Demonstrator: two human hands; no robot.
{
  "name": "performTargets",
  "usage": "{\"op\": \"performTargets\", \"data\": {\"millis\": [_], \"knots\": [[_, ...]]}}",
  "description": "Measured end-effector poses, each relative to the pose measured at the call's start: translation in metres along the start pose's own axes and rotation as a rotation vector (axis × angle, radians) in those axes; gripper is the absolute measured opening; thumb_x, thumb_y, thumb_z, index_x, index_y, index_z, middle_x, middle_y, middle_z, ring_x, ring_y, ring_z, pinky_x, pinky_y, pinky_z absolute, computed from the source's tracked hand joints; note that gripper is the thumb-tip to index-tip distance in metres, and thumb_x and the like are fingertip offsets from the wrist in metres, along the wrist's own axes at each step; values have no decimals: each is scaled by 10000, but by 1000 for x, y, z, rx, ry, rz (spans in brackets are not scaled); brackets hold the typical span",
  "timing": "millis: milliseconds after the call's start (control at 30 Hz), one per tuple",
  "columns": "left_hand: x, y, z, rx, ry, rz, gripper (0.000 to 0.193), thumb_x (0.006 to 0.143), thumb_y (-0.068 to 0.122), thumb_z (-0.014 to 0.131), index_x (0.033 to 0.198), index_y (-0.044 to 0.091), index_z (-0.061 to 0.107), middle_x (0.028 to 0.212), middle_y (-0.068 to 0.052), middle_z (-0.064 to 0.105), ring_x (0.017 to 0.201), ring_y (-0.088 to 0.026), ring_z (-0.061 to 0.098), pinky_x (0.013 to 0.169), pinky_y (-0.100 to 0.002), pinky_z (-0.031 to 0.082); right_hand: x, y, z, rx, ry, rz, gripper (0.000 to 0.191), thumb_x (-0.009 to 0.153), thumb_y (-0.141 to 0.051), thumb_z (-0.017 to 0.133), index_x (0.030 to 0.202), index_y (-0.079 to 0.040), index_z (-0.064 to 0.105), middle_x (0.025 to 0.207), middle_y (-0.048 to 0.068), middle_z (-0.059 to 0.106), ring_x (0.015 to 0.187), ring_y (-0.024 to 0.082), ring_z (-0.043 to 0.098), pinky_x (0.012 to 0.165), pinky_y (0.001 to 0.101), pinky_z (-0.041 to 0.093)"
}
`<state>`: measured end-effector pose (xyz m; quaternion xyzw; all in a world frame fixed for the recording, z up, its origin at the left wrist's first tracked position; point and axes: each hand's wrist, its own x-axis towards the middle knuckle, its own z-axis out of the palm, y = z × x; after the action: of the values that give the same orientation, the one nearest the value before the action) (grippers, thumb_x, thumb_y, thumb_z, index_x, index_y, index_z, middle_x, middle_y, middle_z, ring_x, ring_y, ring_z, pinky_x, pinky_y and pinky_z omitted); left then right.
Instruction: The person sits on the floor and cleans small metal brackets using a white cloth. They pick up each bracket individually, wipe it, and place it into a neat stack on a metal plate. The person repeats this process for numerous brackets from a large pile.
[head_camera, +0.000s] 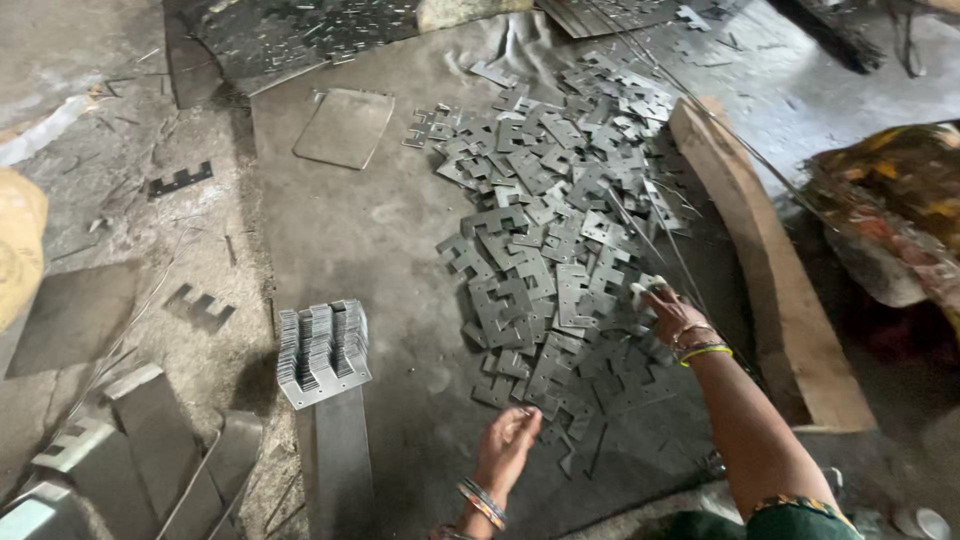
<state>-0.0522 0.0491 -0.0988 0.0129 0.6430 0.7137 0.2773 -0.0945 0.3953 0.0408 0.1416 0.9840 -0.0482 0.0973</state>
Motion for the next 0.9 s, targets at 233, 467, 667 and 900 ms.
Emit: {"op": "performTargets", "data": {"millis": [233, 467, 667, 900], "knots": [[-12, 7, -1, 13, -19, 105, 286, 942, 302, 732, 1035, 32, 734, 896, 11, 757, 813, -38, 678, 709, -206, 538, -15, 2, 17, -474, -309, -161, 715, 845, -299, 733, 1479, -137, 445, 1416, 50, 568, 1275, 307, 570, 1112, 422, 465], [-13, -21, 4, -87, -121, 144, 252, 959, 277, 733, 998, 29, 713, 852, 35, 719, 771, -35, 639, 686, -209, 524, -106, -16, 50, -22, -257, 52, 698, 806, -203, 754, 1451, -175, 490, 1305, 92, 654, 1278, 344, 576, 1032, 445, 525], [-19, -18, -4, 27, -90, 157, 275, 953, 308, 731, 961, 34, 712, 833, 18, 738, 734, -49, 672, 660, -210, 542, -157, -40, 60, 32, -47, -18, 590, 780, -212, 777, 1338, -161, 590, 1310, 68, 653, 1238, 312, 615, 998, 447, 534], [-23, -18, 1, 78, -91, 57, 306, 941, 348, 738, 968, 43, 722, 825, 7, 742, 733, -62, 680, 602, -226, 511, -155, -60, 92, 75, 11, -273, 555, 706, -214, 784, 1222, -99, 615, 1167, 117, 676, 1130, 349, 619, 998, 454, 503]]}}
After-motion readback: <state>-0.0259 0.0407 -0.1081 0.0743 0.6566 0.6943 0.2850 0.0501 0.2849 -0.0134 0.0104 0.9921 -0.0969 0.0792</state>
